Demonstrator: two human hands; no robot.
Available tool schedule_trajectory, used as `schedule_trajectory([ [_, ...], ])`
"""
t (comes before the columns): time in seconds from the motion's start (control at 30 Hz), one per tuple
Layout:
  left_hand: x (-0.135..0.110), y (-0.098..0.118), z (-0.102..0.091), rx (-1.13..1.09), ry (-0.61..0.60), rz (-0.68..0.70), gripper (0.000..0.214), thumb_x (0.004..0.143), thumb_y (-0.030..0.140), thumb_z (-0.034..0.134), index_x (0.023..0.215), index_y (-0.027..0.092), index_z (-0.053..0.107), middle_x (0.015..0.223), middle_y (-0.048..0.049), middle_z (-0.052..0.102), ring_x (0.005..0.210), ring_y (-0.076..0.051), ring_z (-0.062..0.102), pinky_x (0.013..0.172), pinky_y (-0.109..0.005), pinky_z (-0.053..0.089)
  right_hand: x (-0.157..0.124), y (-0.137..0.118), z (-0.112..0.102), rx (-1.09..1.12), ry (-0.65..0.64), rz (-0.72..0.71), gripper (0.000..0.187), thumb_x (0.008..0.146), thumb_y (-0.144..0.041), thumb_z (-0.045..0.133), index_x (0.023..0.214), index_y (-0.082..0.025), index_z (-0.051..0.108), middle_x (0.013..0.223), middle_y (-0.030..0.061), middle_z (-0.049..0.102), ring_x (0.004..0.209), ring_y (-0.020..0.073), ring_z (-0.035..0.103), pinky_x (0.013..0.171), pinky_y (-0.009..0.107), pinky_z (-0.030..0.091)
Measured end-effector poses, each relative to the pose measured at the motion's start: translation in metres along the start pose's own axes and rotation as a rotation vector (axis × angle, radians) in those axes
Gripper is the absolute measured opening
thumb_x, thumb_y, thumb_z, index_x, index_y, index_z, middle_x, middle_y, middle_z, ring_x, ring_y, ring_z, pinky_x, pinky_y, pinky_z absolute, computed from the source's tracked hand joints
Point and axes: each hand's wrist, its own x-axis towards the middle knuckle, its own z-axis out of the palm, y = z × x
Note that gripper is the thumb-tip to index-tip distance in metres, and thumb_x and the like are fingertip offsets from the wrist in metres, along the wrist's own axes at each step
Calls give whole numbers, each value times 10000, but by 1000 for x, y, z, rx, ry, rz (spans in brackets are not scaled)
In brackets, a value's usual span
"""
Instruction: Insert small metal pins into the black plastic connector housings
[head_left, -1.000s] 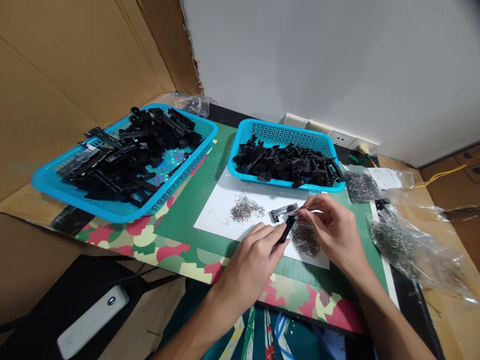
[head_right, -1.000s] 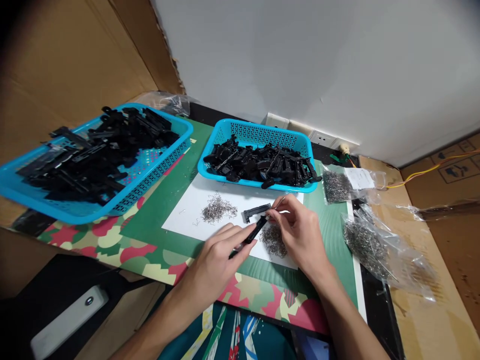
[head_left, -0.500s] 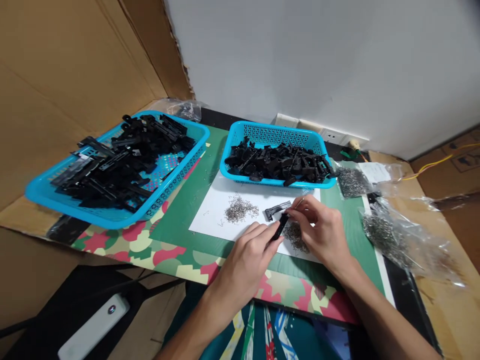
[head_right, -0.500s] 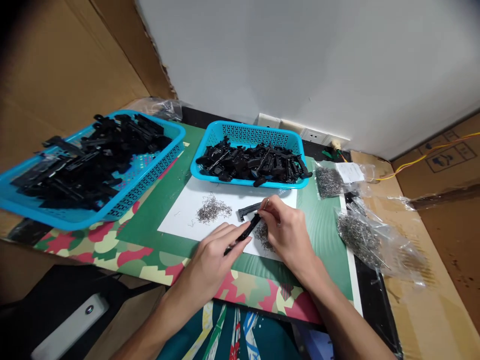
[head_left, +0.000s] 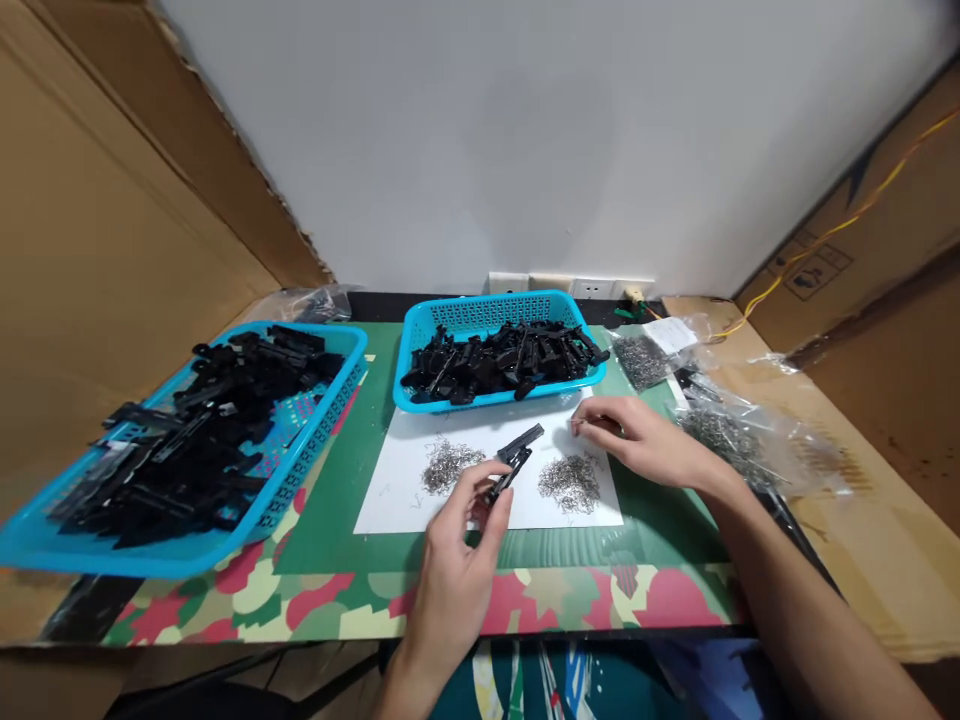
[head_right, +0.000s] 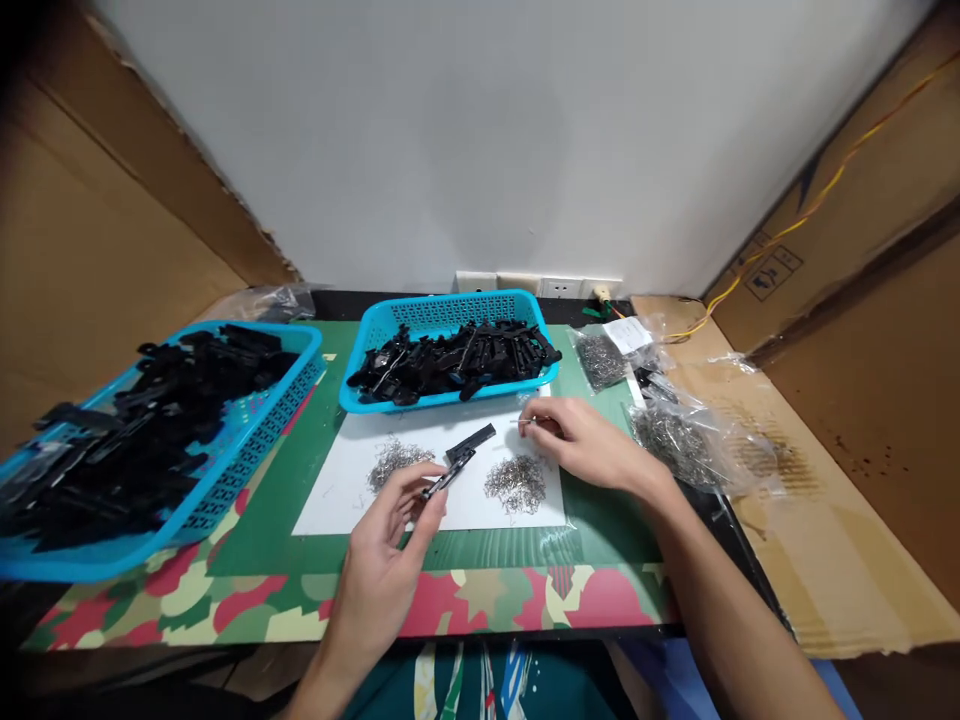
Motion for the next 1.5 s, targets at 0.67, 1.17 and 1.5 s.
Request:
schedule_trajectory([
  [0.67, 5, -5, -1, 54, -115, 20, 313, 1072, 395, 554, 1317, 294, 721, 1045, -36, 708, 918, -203, 629, 793, -289, 466, 2, 25, -3, 28, -213, 95, 201, 1016, -310, 615, 888, -176, 693, 737, -15, 606, 643, 128, 463, 615, 271, 364],
  [1.17, 5, -4, -2, 56, -142, 47, 304, 1077, 375, 552, 1311, 302, 731, 935, -16, 634, 804, -170, 548, 736, -275, 428, 1, 27, -6, 88, -218, 103, 169, 970, -306, 681, 858, -180, 689, 771, 2, 677, 675, 139, 567, 633, 263, 430],
  [1.5, 5, -9, 1, -7, -129, 66, 264, 1048, 337, 604, 1201, 316, 818, 983, -37, 596, 804, -152, 579, 667, -250, 439, 1, 23, -4, 122, -123, 120, 177, 911, -299, 740, 800, -166, 771, 798, 57, 769, 769, 207, 713, 700, 299, 523],
])
